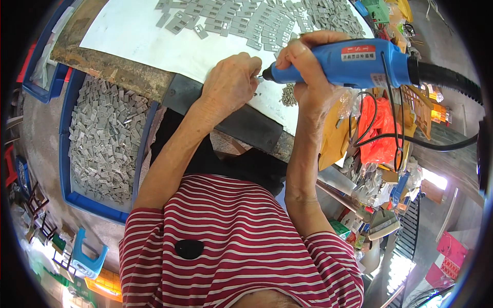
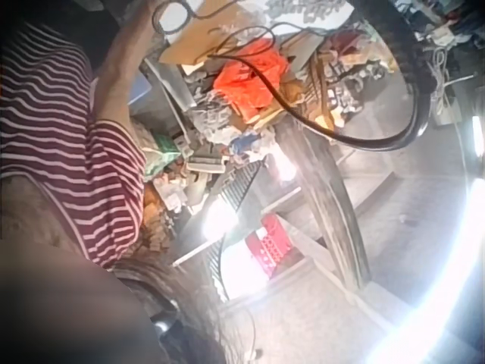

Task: Using an electric screwdriver to assemble or process small metal hardware components at a workbench.

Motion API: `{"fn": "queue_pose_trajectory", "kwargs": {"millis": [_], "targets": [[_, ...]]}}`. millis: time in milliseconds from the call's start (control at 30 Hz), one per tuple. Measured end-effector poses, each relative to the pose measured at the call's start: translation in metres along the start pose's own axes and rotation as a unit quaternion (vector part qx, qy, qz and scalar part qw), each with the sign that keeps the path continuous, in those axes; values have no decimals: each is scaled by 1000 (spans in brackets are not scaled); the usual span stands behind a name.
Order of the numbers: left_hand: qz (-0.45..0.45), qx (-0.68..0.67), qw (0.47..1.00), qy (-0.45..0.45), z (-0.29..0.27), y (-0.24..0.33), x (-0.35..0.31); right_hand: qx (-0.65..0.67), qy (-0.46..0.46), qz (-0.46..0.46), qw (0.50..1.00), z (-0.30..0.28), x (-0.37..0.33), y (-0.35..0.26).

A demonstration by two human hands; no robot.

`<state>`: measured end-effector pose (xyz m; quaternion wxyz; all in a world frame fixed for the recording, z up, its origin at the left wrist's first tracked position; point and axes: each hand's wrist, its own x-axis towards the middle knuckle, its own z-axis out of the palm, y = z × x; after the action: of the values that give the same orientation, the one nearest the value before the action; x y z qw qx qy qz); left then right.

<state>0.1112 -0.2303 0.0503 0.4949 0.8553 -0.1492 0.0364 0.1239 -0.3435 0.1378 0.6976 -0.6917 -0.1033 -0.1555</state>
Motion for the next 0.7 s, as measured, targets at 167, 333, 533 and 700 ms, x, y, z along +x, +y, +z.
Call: {"fn": "queue_pose_trajectory", "kwargs": {"millis": [167, 333, 533, 700], "targets": [[-9, -15, 1000, 5, 2, 0, 0, 36, -11, -1, 999, -1, -1, 3], [-10, 14, 1000, -21, -2, 4, 0, 3, -49, -22, 999, -3, 0, 1], [14, 15, 1000, -18, 0, 0, 0, -53, -96, -80, 991, -3, -1, 6], [66, 16, 998, -1, 2, -2, 0, 57, -74, -2, 996, -11, 2, 11]]}}
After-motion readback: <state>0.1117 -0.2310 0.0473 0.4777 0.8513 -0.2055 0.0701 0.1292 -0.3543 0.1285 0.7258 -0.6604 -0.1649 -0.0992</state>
